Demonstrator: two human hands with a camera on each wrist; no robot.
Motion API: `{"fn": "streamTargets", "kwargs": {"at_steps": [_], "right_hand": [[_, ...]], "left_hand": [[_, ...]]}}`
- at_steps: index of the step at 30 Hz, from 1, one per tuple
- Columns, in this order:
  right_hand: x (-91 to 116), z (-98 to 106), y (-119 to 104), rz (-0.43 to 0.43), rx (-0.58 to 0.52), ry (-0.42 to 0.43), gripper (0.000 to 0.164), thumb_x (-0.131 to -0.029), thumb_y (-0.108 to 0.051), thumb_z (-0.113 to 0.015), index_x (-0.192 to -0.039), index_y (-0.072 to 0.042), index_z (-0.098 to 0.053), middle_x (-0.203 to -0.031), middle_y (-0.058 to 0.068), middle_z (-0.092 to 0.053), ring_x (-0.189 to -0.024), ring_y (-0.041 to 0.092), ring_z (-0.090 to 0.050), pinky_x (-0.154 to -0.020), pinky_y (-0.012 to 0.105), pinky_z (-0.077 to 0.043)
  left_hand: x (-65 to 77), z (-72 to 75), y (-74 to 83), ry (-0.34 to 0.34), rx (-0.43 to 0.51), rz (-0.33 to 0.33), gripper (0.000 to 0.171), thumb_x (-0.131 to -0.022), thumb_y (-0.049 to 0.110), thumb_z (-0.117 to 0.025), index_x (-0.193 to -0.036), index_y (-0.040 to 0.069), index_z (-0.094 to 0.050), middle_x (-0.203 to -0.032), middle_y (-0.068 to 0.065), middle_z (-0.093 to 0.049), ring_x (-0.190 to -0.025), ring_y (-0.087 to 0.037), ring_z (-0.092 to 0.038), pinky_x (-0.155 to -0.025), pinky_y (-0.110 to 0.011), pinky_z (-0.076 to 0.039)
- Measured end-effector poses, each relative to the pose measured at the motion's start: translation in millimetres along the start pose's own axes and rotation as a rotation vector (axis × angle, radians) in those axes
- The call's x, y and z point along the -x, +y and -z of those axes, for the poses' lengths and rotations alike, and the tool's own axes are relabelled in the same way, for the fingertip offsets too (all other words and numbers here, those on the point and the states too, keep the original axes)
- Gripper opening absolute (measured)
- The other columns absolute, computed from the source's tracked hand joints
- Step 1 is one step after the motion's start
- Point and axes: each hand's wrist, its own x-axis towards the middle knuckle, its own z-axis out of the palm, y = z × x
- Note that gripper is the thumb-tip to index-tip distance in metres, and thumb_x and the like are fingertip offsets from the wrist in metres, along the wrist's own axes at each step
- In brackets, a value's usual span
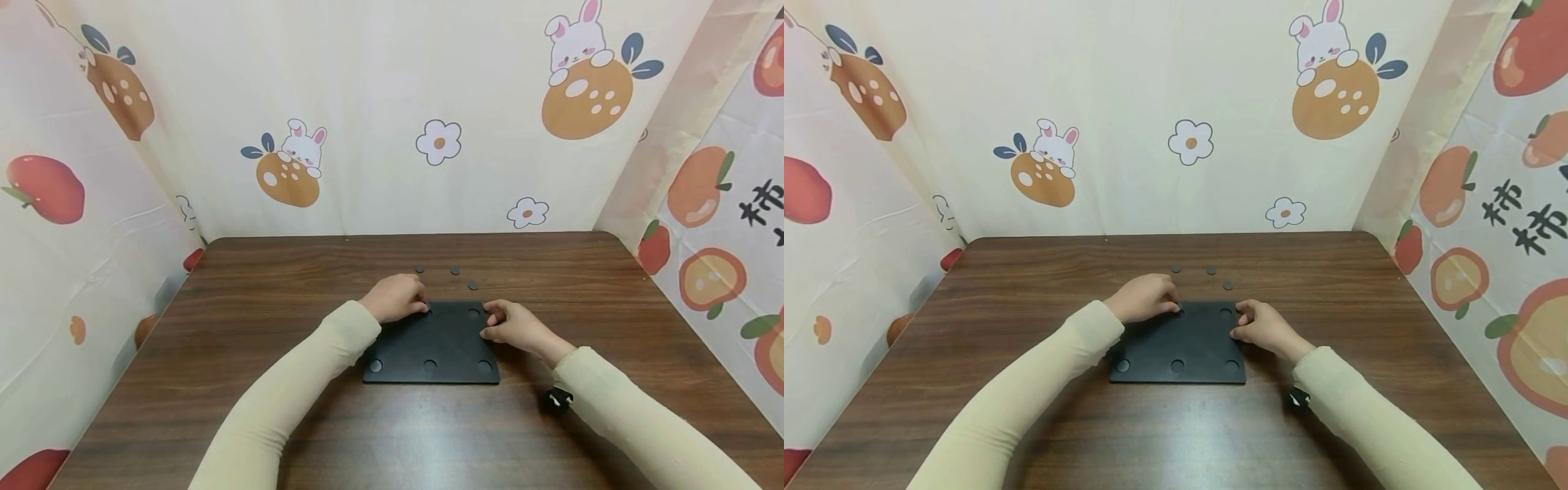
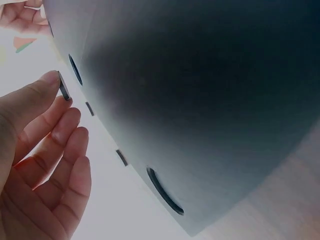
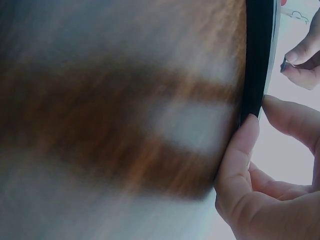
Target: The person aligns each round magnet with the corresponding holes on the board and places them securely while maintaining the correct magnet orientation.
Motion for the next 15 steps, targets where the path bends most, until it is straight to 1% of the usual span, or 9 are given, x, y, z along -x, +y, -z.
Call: {"fn": "streamTargets", "kwargs": {"at_steps": [7,15], "right_hand": [[0.3,-0.4,-0.1,-0.004,-0.008,0.001,0.064,-0.087,-0.006,-0.071,-0.141,0.008,-0.04,-0.095,0.009,-0.054,-0.078,0.016,-0.054,-0.071,0.028,-0.053],[0.4,-0.4,0.4,0.0,-0.004,0.005,0.064,-0.086,-0.006,-0.071,-0.14,0.008,-0.041,-0.094,0.009,-0.055,-0.078,0.016,-0.054,-0.07,0.028,-0.052]], "left_hand": [[-0.4,-0.1,4.1,-0.019,-0.015,-0.013,0.016,-0.094,0.032,-0.066,-0.094,0.017,-0.074,-0.093,0.002,-0.061,-0.077,-0.009,-0.053,-0.069,-0.024,-0.047],[-0.7,-2.1,6.6,-0.017,-0.039,-0.034,0.015,-0.094,0.03,-0.066,-0.093,0.017,-0.074,-0.094,0.001,-0.063,-0.077,-0.009,-0.054,-0.071,-0.024,-0.048]]}}
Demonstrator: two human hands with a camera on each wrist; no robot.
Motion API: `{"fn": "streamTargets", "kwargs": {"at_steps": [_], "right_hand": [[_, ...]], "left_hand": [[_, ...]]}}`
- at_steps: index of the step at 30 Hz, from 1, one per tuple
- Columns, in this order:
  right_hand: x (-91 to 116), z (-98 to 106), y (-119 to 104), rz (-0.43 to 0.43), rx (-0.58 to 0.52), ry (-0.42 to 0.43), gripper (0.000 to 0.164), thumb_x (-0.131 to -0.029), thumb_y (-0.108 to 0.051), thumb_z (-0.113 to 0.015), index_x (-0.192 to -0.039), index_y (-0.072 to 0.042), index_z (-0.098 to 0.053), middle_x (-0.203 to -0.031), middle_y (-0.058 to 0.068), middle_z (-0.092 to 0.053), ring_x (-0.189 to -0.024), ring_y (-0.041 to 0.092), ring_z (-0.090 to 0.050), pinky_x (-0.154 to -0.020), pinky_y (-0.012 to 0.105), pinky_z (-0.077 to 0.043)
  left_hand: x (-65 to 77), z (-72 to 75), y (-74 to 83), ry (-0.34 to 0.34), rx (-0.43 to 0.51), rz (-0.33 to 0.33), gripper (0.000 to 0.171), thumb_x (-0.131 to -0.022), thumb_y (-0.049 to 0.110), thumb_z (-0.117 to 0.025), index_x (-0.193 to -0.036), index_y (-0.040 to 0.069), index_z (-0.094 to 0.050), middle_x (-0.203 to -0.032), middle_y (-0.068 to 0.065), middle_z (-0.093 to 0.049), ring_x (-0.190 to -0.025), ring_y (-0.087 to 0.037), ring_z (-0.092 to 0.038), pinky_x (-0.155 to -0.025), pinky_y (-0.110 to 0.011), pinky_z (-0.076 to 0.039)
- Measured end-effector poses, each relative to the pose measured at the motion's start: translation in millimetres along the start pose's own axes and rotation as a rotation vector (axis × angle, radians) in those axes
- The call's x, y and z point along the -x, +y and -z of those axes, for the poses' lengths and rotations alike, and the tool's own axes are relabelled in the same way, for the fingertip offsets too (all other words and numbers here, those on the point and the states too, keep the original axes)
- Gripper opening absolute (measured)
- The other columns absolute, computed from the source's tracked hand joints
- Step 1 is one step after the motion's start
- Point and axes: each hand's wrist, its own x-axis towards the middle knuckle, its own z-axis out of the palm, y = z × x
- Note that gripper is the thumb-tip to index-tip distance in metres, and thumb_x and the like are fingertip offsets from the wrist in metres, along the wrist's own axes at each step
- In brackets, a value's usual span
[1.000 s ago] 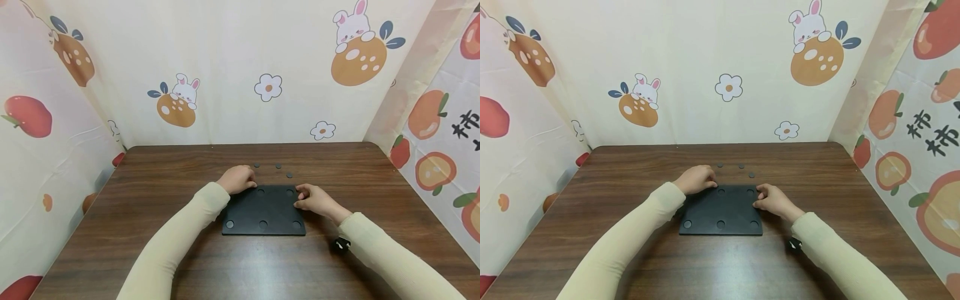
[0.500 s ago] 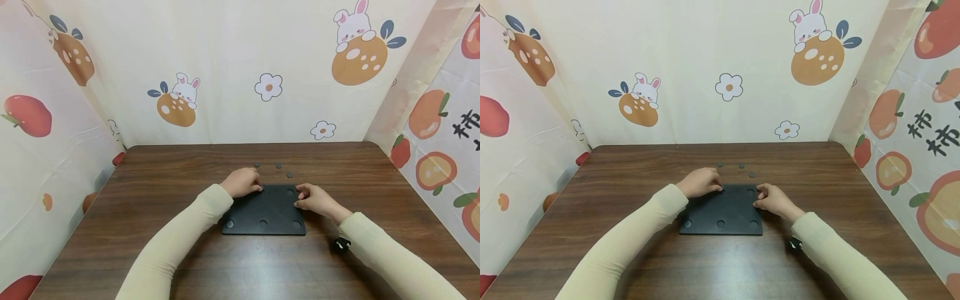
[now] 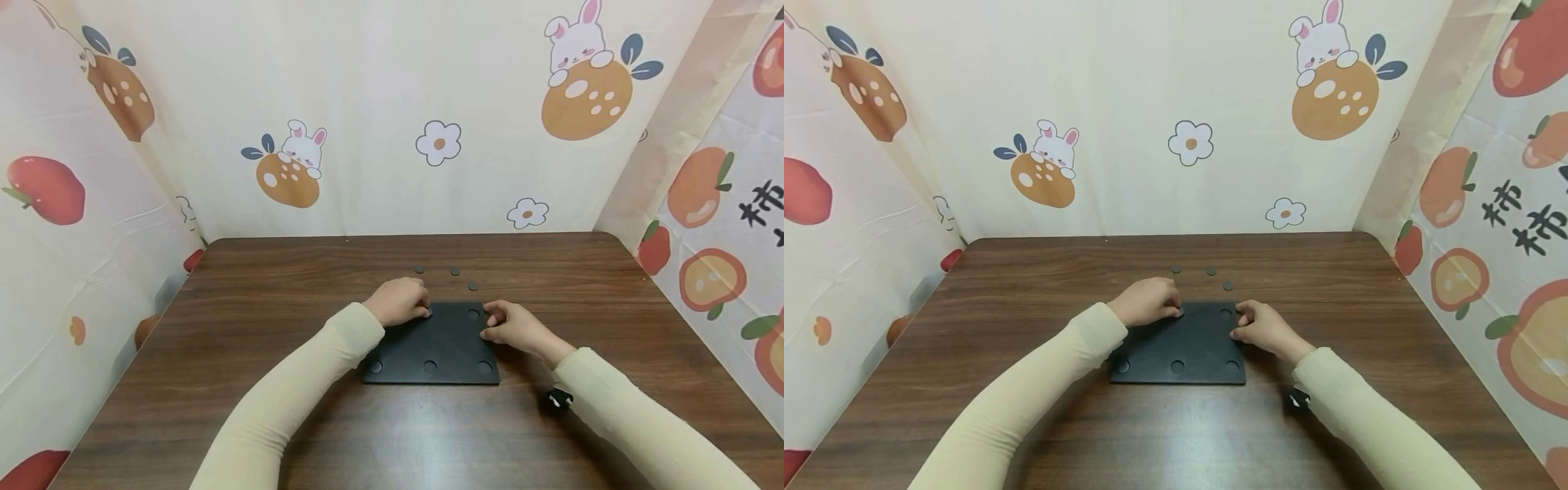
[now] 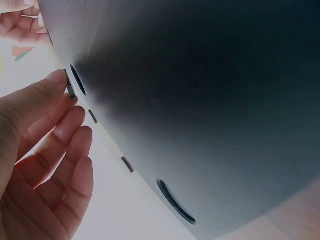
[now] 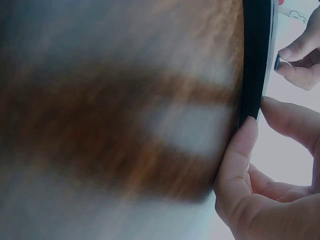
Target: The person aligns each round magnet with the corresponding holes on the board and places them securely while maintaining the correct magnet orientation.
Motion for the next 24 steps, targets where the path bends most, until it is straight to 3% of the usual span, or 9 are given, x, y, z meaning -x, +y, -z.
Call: {"fn": "streamTargets", "kwargs": {"at_steps": [24], "right_hand": [[0.1,0.1,0.5,0.003,0.0,-0.001,0.063,-0.086,-0.006,-0.071,-0.14,0.008,-0.041,-0.096,0.009,-0.055,-0.078,0.015,-0.055,-0.071,0.028,-0.053]], "left_hand": [[-3.6,-5.6,0.5,-0.004,-0.028,-0.014,0.012,-0.094,0.027,-0.067,-0.094,0.018,-0.075,-0.093,0.002,-0.063,-0.078,-0.009,-0.054,-0.071,-0.023,-0.049]]}}
